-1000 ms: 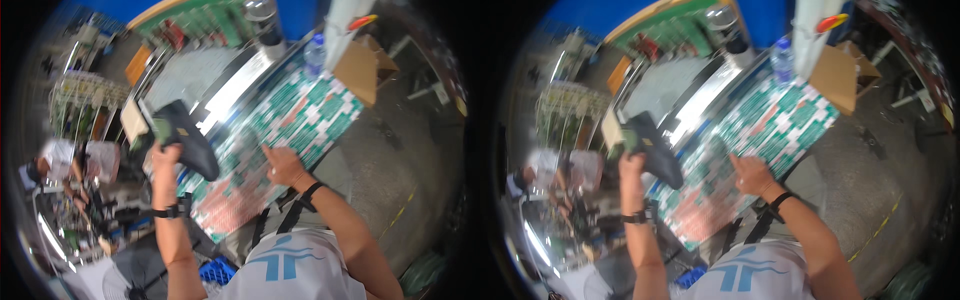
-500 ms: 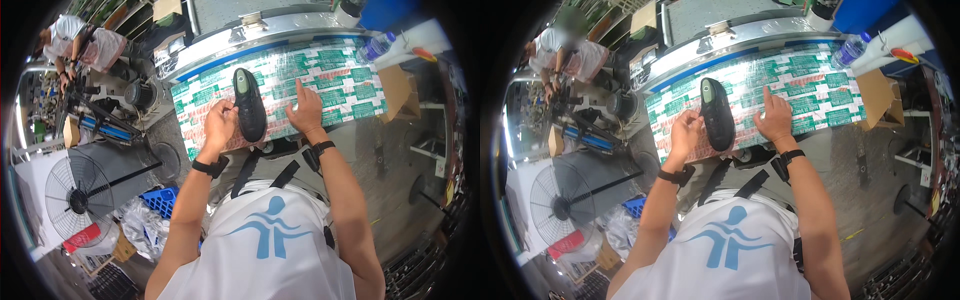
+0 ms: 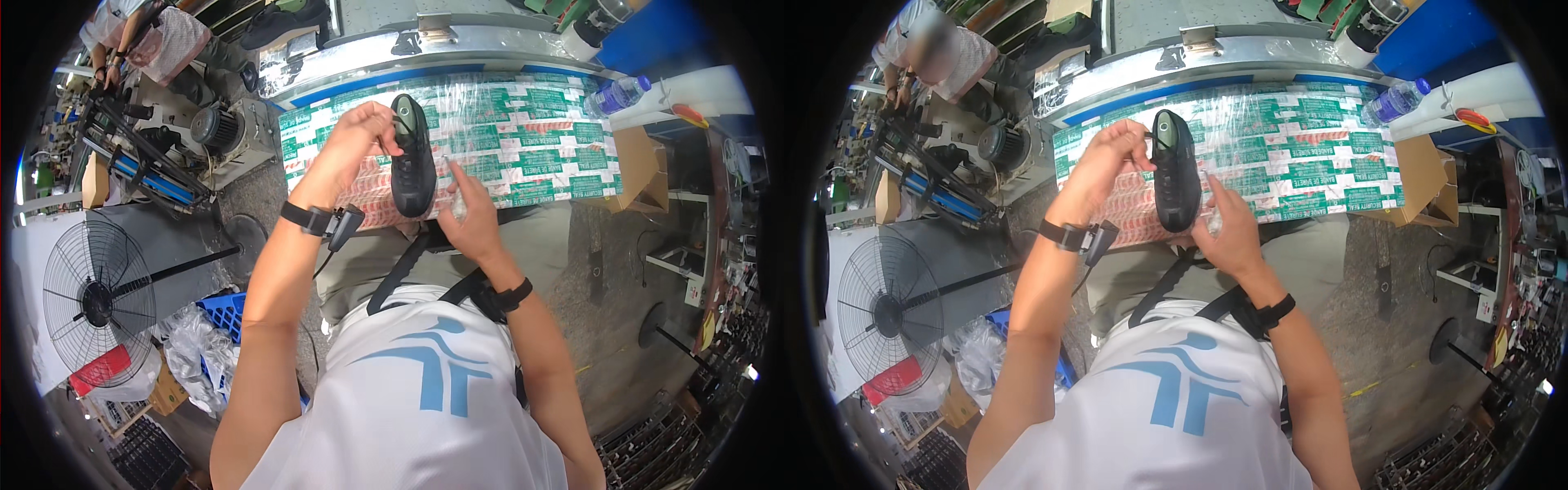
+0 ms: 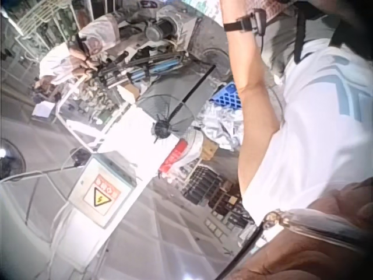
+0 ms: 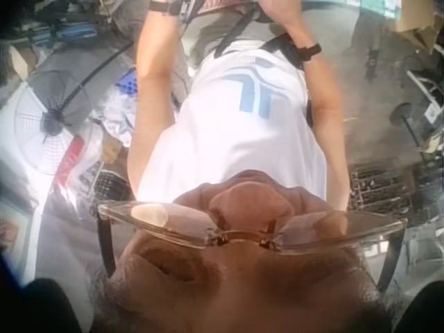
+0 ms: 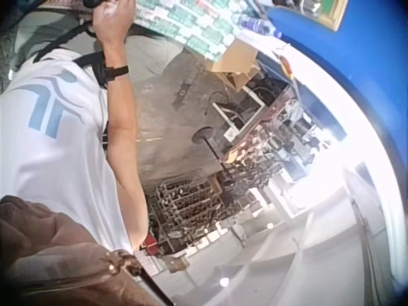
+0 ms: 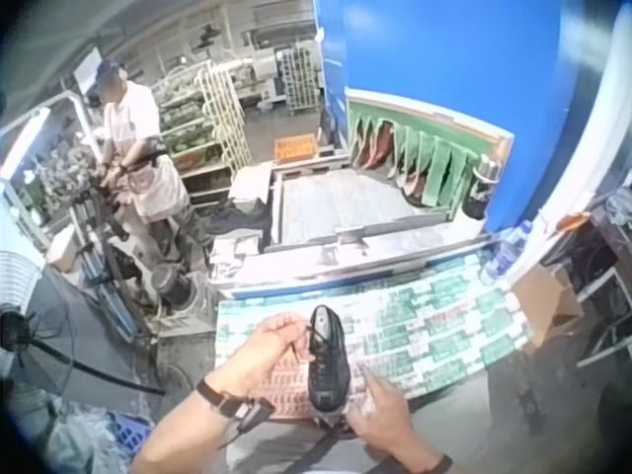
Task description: The recorder is shown applying adhesive and manipulating shoe components on a production line.
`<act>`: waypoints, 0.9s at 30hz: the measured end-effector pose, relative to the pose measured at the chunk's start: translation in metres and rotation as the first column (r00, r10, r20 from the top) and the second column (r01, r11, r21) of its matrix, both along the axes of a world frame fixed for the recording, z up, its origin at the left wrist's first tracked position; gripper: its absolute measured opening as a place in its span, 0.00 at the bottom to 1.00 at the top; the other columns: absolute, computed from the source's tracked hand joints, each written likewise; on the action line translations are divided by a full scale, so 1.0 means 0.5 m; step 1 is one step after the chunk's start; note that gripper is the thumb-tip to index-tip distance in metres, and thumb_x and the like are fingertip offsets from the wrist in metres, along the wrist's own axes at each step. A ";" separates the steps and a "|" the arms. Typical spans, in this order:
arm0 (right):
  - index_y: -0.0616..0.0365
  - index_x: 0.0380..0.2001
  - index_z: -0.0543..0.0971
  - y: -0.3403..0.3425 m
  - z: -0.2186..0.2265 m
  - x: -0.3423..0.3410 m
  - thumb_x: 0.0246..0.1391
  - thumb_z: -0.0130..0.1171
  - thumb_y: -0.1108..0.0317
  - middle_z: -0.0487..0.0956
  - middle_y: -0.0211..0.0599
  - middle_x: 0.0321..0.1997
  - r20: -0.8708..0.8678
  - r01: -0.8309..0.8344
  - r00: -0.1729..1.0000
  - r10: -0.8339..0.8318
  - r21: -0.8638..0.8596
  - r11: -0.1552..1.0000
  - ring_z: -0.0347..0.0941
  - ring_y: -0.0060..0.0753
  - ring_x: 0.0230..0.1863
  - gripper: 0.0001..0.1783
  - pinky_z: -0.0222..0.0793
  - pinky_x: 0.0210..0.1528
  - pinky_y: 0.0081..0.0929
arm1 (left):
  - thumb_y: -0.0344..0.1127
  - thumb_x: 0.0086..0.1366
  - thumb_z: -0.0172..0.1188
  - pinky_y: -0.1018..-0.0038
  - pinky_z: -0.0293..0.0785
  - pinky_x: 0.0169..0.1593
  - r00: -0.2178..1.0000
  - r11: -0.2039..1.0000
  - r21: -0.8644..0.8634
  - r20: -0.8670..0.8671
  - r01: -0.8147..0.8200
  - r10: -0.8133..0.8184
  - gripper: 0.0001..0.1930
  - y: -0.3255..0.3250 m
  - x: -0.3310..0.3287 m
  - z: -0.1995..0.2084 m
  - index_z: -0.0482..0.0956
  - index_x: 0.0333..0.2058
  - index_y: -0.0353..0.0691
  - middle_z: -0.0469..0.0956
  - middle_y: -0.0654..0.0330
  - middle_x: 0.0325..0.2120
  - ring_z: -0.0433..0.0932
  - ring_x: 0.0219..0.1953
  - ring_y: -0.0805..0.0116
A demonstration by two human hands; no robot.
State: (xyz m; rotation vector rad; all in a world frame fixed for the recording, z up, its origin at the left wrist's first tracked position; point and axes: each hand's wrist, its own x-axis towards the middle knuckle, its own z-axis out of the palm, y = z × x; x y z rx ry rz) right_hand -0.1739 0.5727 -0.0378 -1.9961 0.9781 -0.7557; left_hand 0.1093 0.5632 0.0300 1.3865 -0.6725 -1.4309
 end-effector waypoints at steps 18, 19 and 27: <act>0.70 0.72 0.74 -0.026 0.036 0.095 0.54 0.70 0.64 0.79 0.50 0.44 -0.162 -0.182 0.974 0.159 -0.143 0.973 0.78 0.56 0.47 0.43 0.76 0.52 0.50 | 0.24 0.68 0.75 0.64 0.81 0.53 0.877 0.956 -0.237 0.403 -0.175 0.261 0.30 0.062 -0.057 -0.204 0.74 0.66 0.36 0.84 0.60 0.42 0.84 0.48 0.65; 0.70 0.72 0.74 -0.030 0.037 0.088 0.54 0.69 0.64 0.79 0.50 0.44 -0.164 -0.196 0.970 0.178 -0.105 0.975 0.78 0.57 0.47 0.43 0.76 0.52 0.50 | 0.24 0.70 0.73 0.64 0.81 0.53 0.857 0.963 -0.237 0.461 -0.129 0.229 0.27 0.060 -0.054 -0.203 0.75 0.65 0.36 0.84 0.59 0.41 0.84 0.47 0.65; 0.71 0.72 0.75 -0.044 0.066 0.069 0.55 0.68 0.64 0.81 0.51 0.43 -0.122 -0.216 0.970 0.210 -0.041 0.976 0.80 0.56 0.46 0.41 0.77 0.52 0.50 | 0.29 0.77 0.65 0.73 0.81 0.40 1.000 0.991 -0.134 0.031 0.004 0.000 0.19 0.003 -0.004 -0.019 0.78 0.63 0.33 0.83 0.63 0.36 0.83 0.35 0.73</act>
